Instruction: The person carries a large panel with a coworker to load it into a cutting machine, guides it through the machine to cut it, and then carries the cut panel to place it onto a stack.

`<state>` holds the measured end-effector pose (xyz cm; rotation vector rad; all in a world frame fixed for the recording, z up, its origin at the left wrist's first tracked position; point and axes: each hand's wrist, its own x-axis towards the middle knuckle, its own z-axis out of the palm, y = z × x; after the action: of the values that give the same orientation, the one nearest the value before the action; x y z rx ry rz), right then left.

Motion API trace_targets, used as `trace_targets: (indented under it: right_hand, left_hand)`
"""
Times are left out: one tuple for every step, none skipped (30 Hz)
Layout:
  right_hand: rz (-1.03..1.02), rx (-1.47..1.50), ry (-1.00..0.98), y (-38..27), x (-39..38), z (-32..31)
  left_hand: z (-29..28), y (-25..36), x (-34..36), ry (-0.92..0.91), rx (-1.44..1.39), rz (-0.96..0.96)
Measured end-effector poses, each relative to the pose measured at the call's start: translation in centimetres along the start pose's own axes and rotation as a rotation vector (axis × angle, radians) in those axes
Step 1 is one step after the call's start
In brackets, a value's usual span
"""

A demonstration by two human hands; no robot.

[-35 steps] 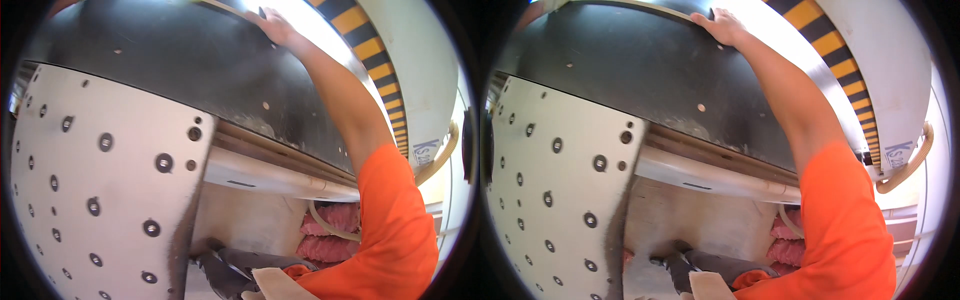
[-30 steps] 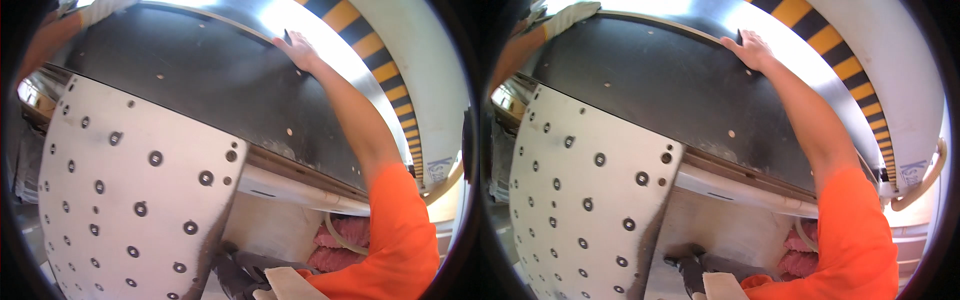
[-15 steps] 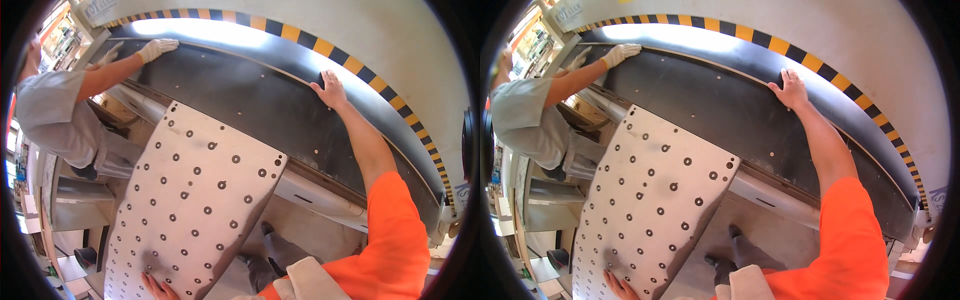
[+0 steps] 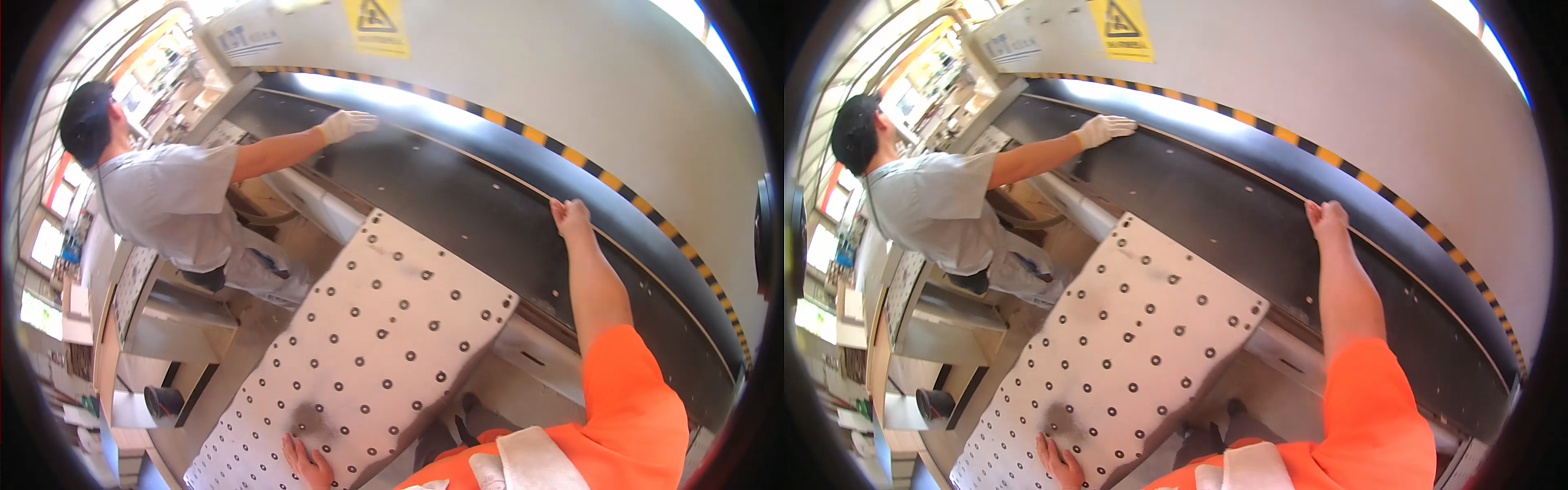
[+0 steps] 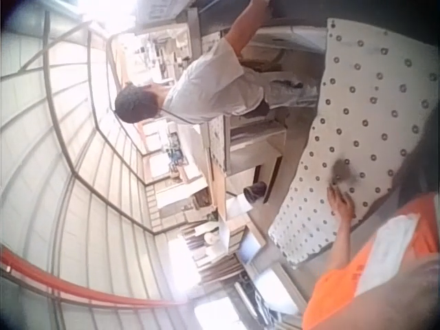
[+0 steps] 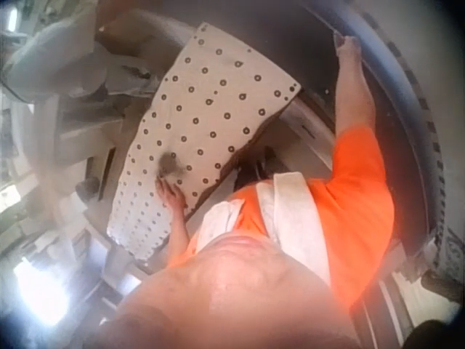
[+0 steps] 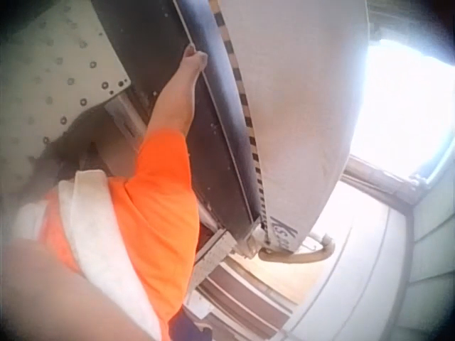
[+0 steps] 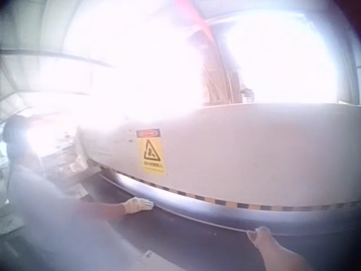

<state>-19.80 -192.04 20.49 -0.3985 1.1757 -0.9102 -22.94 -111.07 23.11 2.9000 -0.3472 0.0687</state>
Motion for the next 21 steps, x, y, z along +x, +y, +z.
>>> trace_targets:
  right_hand:
    - [-0.027, -0.028, 0.056, -0.2, -0.7, 0.0]
    - [0.001, -0.039, 0.051, -0.7, -0.9, 0.0]
    - [0.029, -0.051, 0.051, -1.0, -0.8, -0.1]
    - [0.044, -0.071, 0.062, -1.2, -0.5, -0.3]
    - [0.055, -0.091, 0.077, -1.2, -0.4, -0.2]
    - [0.06, -0.095, 0.063, -1.1, -0.3, 0.0]
    - [0.076, -0.129, 0.079, -1.2, -0.6, 0.1]
    - [0.092, -0.161, 0.096, -1.1, -0.8, 0.2]
    - [0.097, -0.164, 0.087, -1.0, -0.9, 0.3]
    - [0.106, -0.169, 0.1, -1.2, -1.1, 0.4]
    - [0.114, -0.173, 0.115, -1.3, -1.3, 0.5]
    - [0.085, -0.179, 0.118, -1.4, -1.5, 0.6]
    - [0.087, -0.178, 0.117, -1.5, -2.2, 1.0]
    - [0.075, -0.203, 0.148, -1.5, -3.0, 1.4]
    - [0.062, -0.228, 0.179, -1.4, -3.4, 1.7]
    - [0.053, -0.219, 0.186, -1.9, -2.8, 1.5]
    - [0.068, -0.252, 0.146, -2.0, -1.8, 1.0]
    - [0.083, -0.286, 0.107, -2.2, -0.9, 0.3]
    - [0.085, -0.284, 0.107, -1.9, -1.2, 0.6]
    - [0.07, -0.26, 0.165, -1.5, -2.5, 1.3]
    - [0.054, -0.237, 0.222, -1.1, -3.1, 1.8]
  left_hand:
    - [0.0, -0.3, -0.1, 0.018, -0.02, 0.032]
    - [0.1, -0.7, -0.1, 0.024, -0.02, 0.046]
    - [0.4, -1.3, -0.3, 0.035, -0.013, 0.027]
    - [0.8, -1.9, -0.4, 0.032, -0.017, 0.037]
    - [0.8, -1.8, -0.3, 0.026, -0.024, 0.048]
    - [0.6, -1.7, -0.1, -0.009, -0.03, 0.014]
    - [0.7, -1.8, -0.2, -0.002, -0.029, 0.003]
    - [0.8, -2.0, -0.3, -0.01, -0.026, 0.001]
    - [0.8, -2.2, -0.4, -0.019, -0.024, 0.001]
    - [0.8, -2.0, -0.3, -0.014, -0.023, -0.005]
    - [0.7, -1.8, -0.3, -0.029, -0.015, -0.017]
    - [0.7, -1.6, -0.3, -0.044, -0.006, -0.029]
    - [0.5, -1.5, -0.3, -0.043, -0.004, -0.03]
    - [0.4, -1.3, -0.2, -0.042, -0.012, -0.029]
    - [0.3, -1.2, -0.1, -0.041, -0.021, -0.027]
    - [0.4, -1.1, 0.2, -0.042, -0.027, -0.014]
    - [0.5, -1.1, 0.0, -0.038, -0.032, -0.018]
    - [0.5, -1.1, -0.1, -0.035, -0.037, -0.022]
    - [0.2, -0.9, 0.1, -0.035, -0.035, -0.02]
    - [-0.1, -0.5, 0.1, -0.062, -0.034, -0.051]
    - [-0.3, -0.2, 0.2, -0.089, -0.033, -0.082]
